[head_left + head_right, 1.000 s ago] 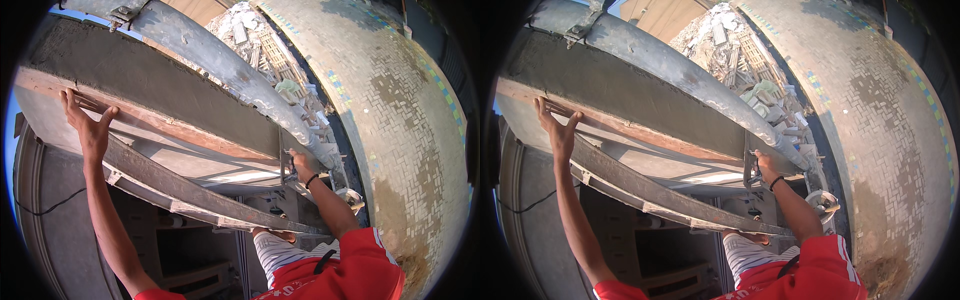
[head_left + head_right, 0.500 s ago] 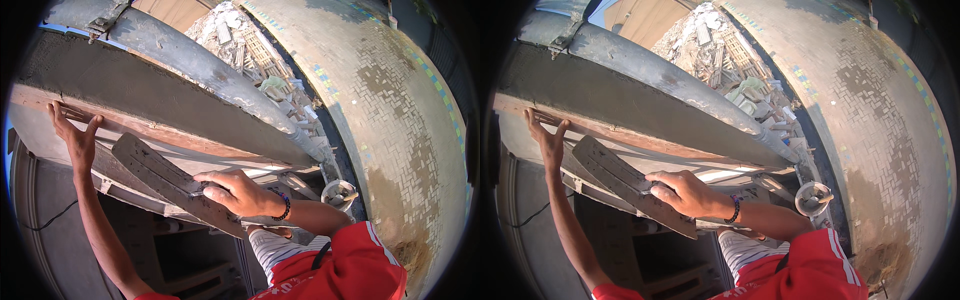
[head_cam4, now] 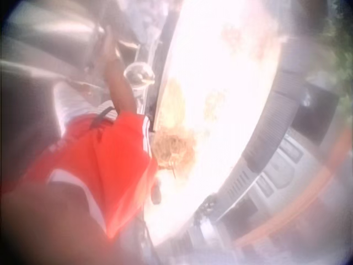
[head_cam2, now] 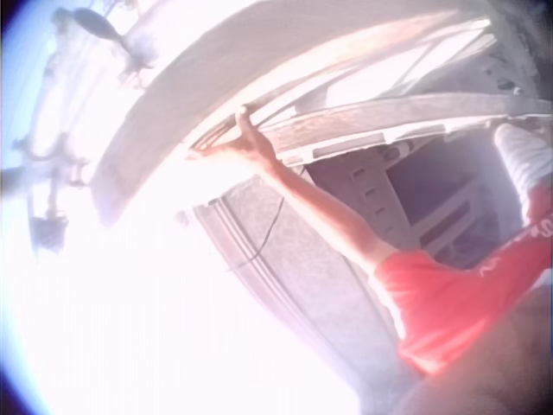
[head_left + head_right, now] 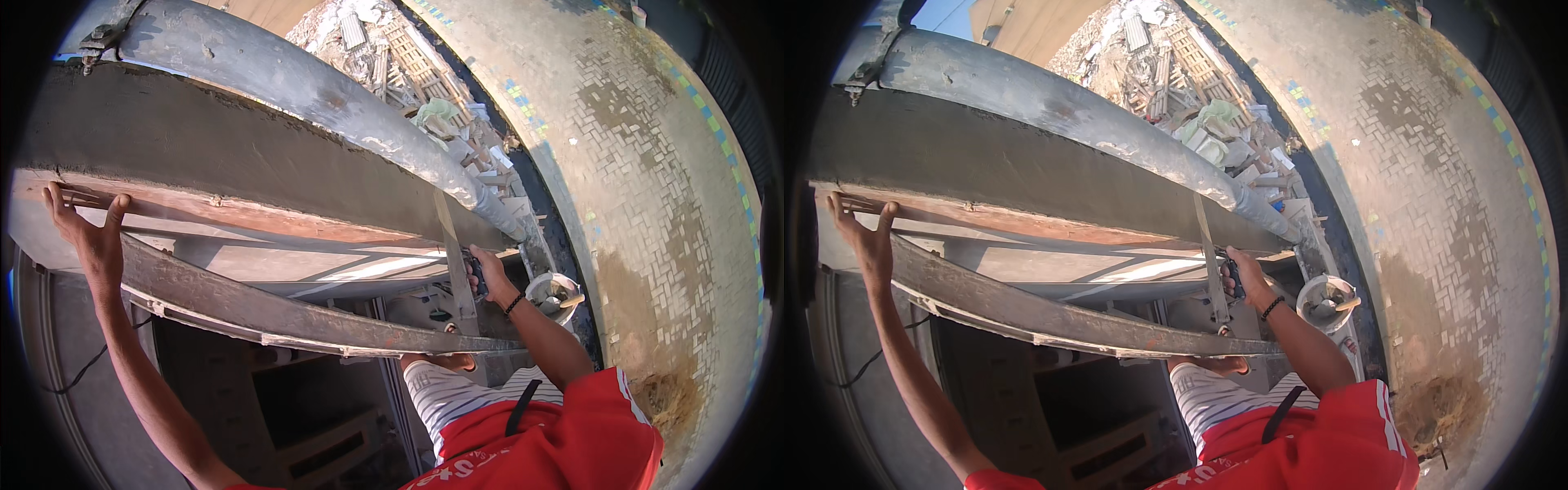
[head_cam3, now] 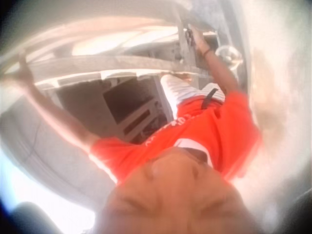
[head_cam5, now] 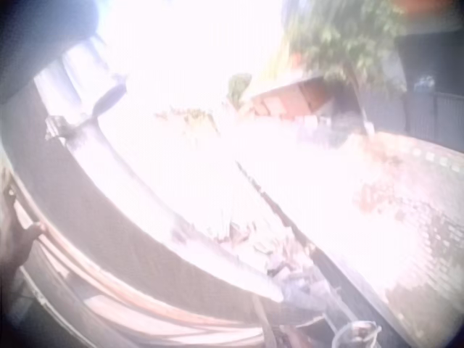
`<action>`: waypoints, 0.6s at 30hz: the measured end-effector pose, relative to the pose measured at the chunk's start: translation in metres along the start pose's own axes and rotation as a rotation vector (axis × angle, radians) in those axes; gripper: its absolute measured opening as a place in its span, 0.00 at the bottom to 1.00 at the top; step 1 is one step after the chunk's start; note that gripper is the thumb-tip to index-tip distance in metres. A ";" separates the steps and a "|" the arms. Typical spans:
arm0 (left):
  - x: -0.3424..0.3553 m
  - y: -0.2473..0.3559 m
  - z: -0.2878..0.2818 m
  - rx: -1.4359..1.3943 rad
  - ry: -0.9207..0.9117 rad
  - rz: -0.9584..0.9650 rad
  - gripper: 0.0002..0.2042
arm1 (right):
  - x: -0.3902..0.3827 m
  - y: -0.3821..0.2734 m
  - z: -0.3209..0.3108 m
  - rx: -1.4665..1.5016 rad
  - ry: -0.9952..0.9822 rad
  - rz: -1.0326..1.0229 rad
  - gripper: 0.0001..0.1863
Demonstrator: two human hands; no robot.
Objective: The person applies and smooths cement plaster onto a curved exterior wall using a trowel and a bucket of mortar. They repeatedly scoop mortar, spread it along the wall surface, and level it with a straight edge while standing on a ladder.
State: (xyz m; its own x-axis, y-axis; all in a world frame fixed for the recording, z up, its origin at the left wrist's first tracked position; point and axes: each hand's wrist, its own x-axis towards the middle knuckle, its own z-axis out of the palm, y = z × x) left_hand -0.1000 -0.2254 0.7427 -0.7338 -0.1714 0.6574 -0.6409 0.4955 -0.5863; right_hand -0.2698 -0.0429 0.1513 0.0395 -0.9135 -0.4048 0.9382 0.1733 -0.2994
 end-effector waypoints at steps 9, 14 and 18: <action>0.003 -0.008 -0.001 0.007 -0.023 0.052 0.53 | 0.097 -0.022 0.006 -0.232 0.398 -0.249 0.19; 0.007 -0.016 -0.001 0.037 -0.064 0.079 0.52 | 0.113 -0.007 0.004 -0.336 0.414 -0.378 0.19; 0.000 -0.028 -0.005 0.038 -0.122 0.060 0.52 | 0.078 0.041 0.010 -0.665 0.441 -0.436 0.18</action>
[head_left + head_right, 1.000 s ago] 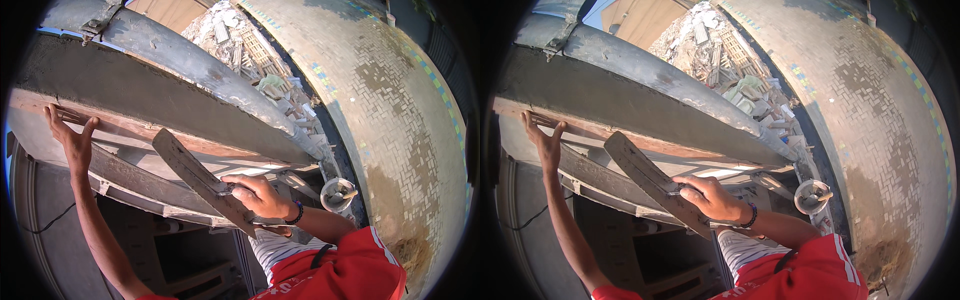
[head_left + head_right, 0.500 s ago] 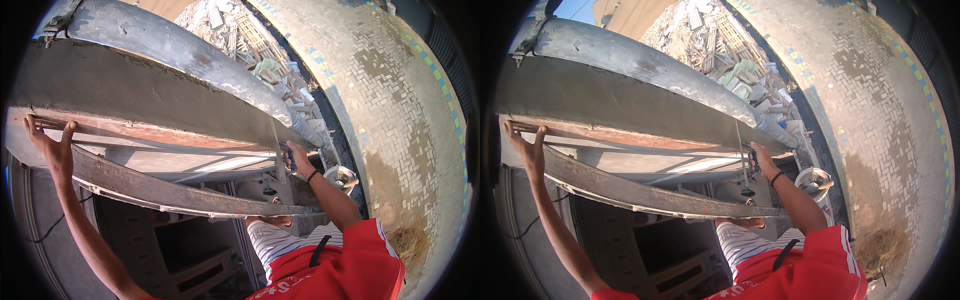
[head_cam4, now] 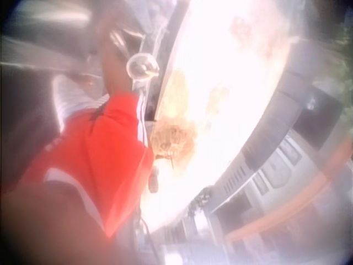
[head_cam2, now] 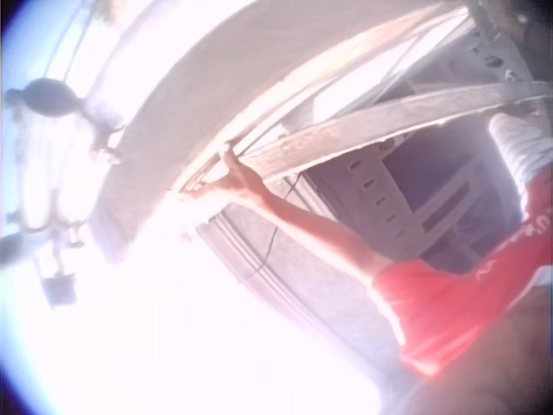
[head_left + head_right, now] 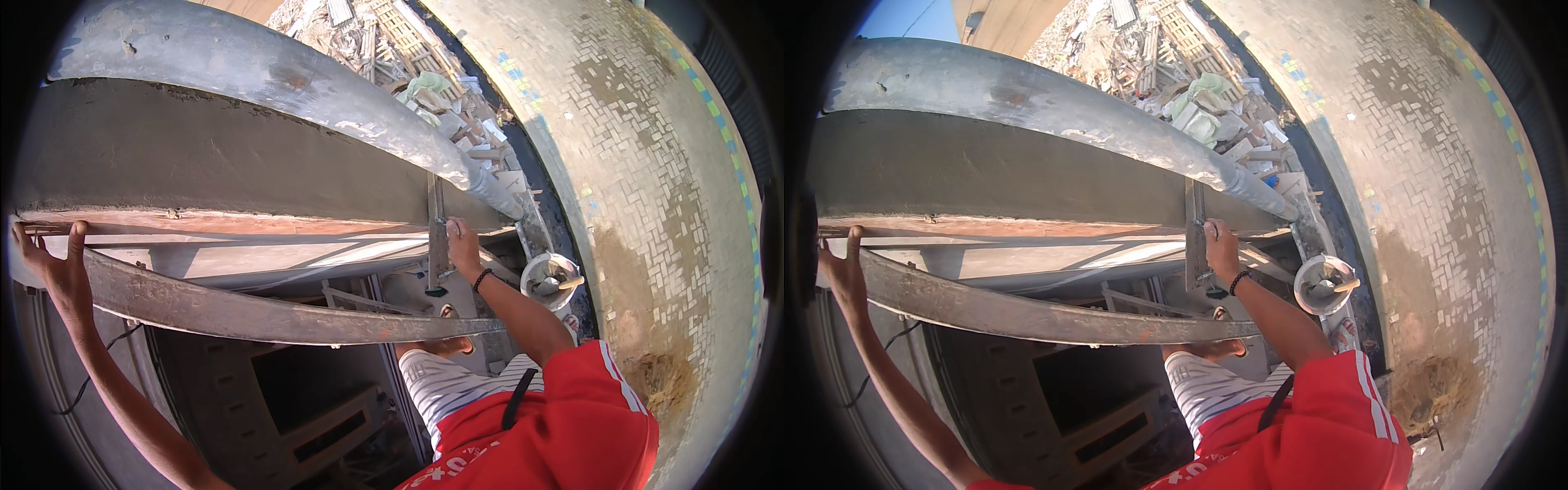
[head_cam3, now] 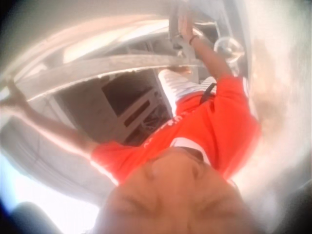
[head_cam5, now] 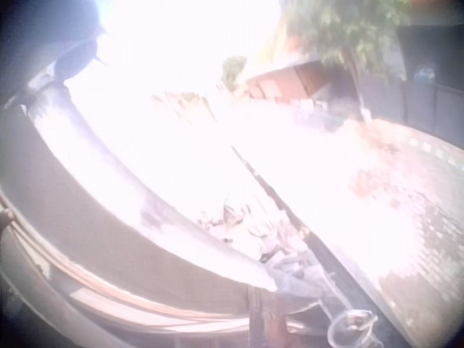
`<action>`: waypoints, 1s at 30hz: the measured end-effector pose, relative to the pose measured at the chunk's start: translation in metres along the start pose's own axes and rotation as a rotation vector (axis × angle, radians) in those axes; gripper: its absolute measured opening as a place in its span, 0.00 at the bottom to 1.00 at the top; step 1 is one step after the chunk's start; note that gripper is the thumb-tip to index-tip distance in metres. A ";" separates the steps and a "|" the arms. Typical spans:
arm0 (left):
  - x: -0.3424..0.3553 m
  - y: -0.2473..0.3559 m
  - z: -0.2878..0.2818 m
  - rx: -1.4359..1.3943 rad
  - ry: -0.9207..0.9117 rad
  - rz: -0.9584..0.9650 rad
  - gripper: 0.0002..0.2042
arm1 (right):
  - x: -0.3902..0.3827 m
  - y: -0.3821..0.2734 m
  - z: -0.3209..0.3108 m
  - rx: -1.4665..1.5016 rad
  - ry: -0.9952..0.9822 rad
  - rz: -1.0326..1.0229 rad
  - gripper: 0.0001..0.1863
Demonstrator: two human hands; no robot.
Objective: The person applies and smooths cement plaster onto a curved exterior wall using a trowel and a bucket of mortar. They repeatedly scoop mortar, spread it along the wall surface, and level it with a straight edge while standing on a ladder.
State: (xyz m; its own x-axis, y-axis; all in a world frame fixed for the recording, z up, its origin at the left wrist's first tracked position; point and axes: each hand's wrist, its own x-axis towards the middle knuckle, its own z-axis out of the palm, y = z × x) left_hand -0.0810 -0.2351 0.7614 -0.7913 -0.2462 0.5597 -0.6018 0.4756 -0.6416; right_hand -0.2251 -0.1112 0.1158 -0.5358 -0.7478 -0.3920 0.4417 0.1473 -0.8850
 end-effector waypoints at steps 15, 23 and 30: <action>-0.001 -0.020 0.000 0.034 -0.018 -0.003 0.50 | -0.090 0.060 -0.076 0.378 -0.101 0.395 0.18; 0.008 -0.002 0.007 -0.017 0.067 0.056 0.51 | -0.016 -0.002 -0.039 0.372 -0.200 0.261 0.16; 0.005 -0.001 0.006 -0.031 0.064 0.027 0.52 | -0.090 -0.104 -0.017 0.057 -0.364 -0.295 0.20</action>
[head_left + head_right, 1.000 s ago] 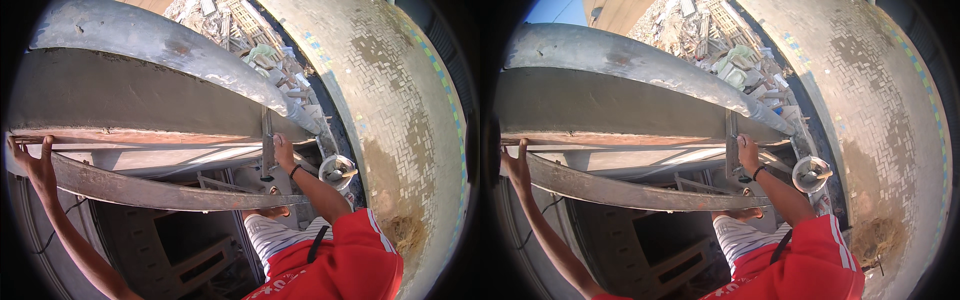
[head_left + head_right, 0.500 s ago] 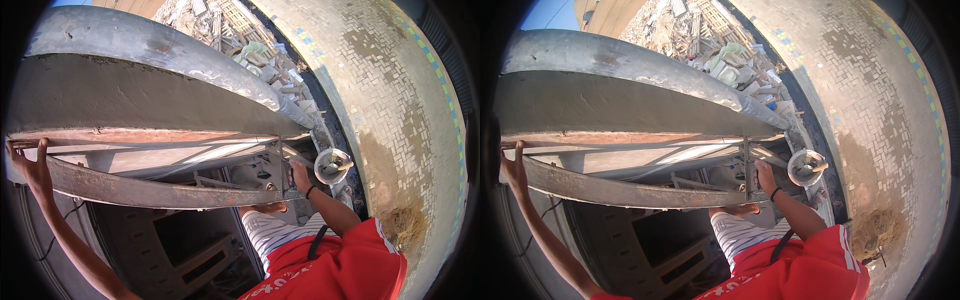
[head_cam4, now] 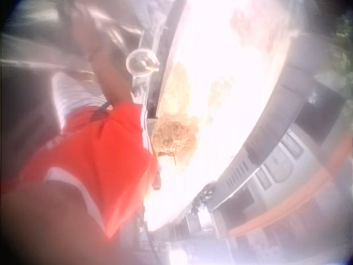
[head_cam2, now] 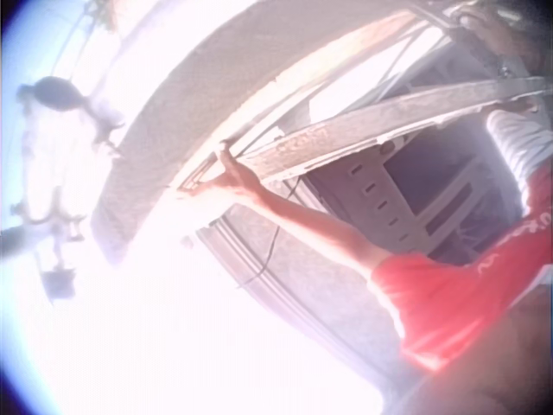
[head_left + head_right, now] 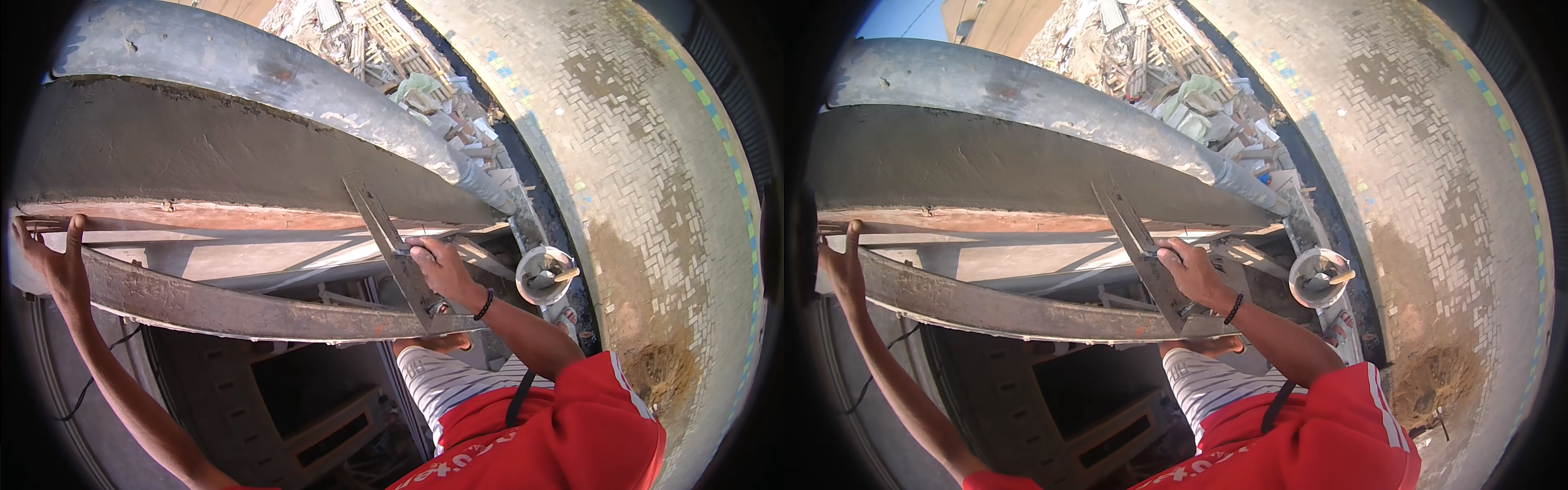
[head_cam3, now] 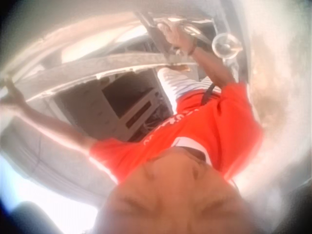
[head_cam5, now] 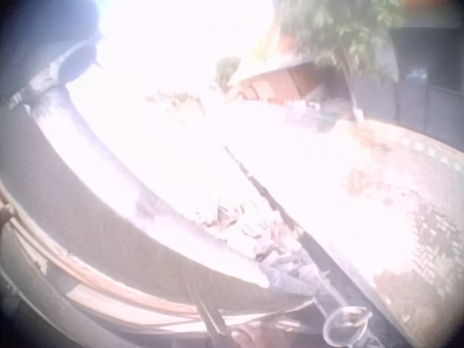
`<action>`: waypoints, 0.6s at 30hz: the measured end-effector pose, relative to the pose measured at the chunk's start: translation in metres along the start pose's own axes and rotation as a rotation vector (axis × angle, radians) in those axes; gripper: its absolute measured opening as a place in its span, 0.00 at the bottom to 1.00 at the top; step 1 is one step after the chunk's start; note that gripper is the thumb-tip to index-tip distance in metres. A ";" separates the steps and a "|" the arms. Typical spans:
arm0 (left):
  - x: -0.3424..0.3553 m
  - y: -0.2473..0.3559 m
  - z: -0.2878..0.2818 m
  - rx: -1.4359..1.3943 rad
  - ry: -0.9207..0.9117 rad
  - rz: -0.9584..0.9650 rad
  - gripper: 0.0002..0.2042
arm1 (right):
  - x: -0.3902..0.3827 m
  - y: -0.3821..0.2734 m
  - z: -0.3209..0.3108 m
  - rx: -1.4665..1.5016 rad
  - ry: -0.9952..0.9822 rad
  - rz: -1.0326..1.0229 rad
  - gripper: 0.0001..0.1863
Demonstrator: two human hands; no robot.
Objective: The person applies and smooths cement plaster onto a curved exterior wall using a trowel and a bucket of mortar. They repeatedly scoop mortar, spread it along the wall surface, and level it with a straight edge while standing on a ladder.
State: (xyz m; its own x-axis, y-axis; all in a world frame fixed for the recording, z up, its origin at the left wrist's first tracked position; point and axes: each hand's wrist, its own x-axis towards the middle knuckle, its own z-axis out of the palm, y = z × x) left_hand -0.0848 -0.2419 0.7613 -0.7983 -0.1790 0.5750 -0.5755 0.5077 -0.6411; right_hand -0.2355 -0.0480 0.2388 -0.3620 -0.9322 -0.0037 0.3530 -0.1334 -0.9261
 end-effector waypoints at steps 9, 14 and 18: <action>-0.006 -0.016 -0.004 0.051 -0.062 -0.028 0.50 | -0.040 0.109 -0.063 0.290 0.194 0.425 0.19; 0.000 -0.012 -0.001 0.013 -0.070 -0.071 0.52 | 0.014 0.181 -0.107 0.431 0.376 0.675 0.15; 0.000 -0.008 -0.005 0.031 -0.070 -0.052 0.52 | 0.056 0.171 -0.095 0.435 0.325 0.718 0.15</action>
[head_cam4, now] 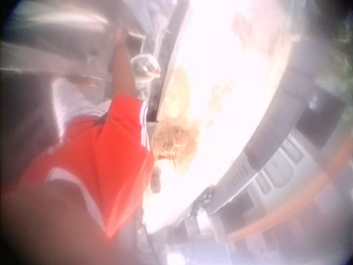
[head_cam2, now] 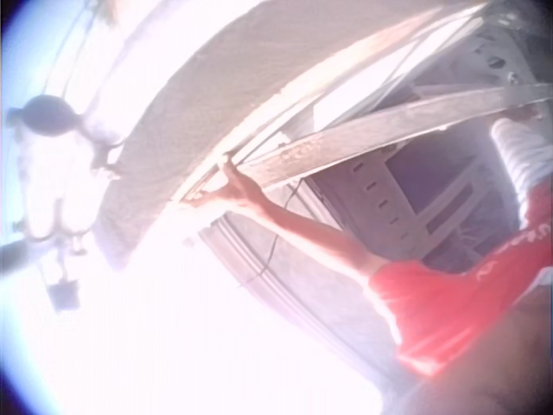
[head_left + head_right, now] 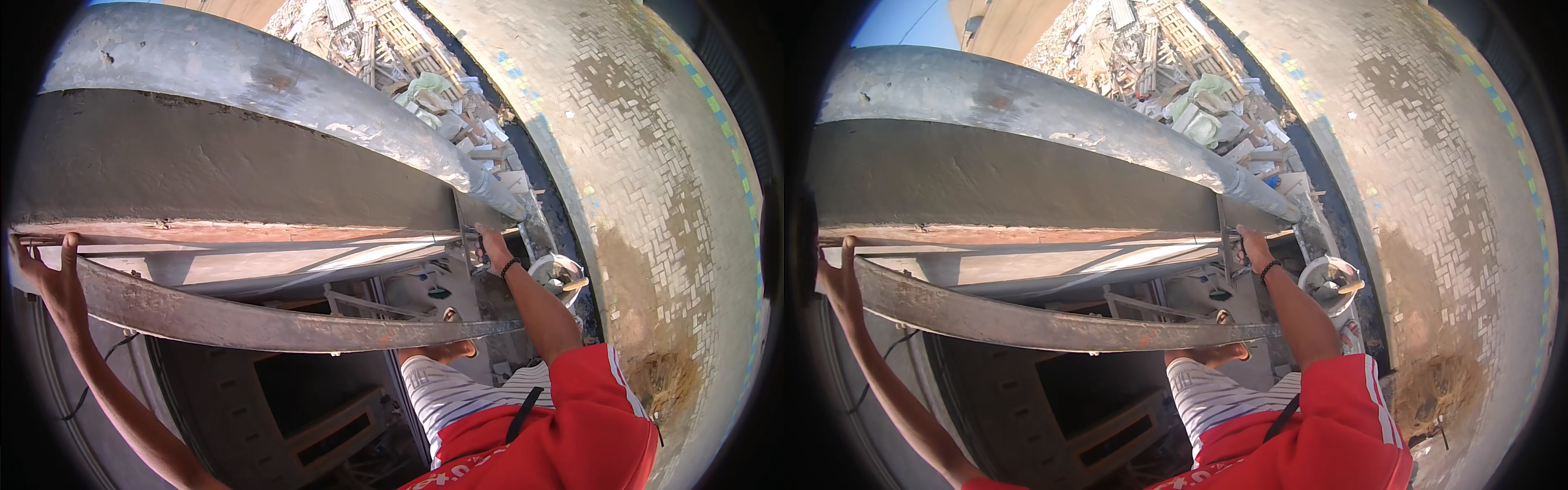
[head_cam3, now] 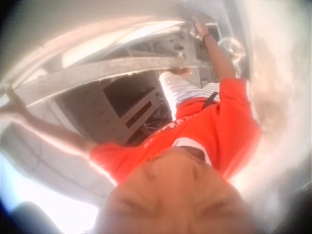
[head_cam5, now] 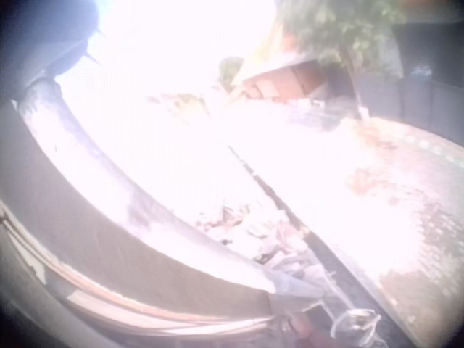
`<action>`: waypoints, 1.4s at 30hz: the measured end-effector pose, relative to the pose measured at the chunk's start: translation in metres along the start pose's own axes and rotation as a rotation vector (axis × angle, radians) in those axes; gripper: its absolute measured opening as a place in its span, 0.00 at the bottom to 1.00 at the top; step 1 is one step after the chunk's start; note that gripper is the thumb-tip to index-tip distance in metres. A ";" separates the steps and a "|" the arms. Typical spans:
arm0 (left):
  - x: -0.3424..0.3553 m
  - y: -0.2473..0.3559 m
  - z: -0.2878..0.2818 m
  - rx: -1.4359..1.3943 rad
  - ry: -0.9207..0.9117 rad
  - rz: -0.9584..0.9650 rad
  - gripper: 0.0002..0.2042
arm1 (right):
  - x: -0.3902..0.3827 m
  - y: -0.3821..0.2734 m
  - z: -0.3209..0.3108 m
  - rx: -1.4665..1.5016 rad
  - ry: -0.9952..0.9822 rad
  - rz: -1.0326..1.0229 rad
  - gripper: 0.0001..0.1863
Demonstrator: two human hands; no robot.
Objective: The person applies and smooths cement plaster onto a curved exterior wall using a trowel and a bucket of mortar. They repeatedly scoop mortar, spread it along the wall surface, and level it with a straight edge while standing on a ladder.
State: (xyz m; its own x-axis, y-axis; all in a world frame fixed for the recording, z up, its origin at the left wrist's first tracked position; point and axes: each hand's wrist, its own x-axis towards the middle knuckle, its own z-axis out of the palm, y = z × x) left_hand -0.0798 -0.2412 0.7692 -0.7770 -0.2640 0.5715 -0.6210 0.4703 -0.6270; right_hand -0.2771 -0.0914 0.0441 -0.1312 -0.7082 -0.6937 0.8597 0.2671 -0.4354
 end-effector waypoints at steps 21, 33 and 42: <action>-0.006 0.032 0.004 0.025 0.113 -0.005 0.53 | -0.266 -0.101 0.156 -0.431 -0.536 -1.181 0.19; 0.000 0.055 0.004 -0.072 0.081 -0.195 0.57 | -0.082 -0.061 0.091 -0.090 -0.074 -0.190 0.19; -0.010 0.057 -0.014 -0.169 -0.039 -0.282 0.61 | -0.203 -0.158 0.228 -0.219 -0.350 -0.450 0.18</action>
State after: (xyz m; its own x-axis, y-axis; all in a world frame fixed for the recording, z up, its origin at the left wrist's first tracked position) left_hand -0.1057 -0.1998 0.7356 -0.5824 -0.4343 0.6871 -0.7888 0.5062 -0.3486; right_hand -0.2736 -0.1383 0.3847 -0.2562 -0.9456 -0.2006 0.6310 -0.0064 -0.7757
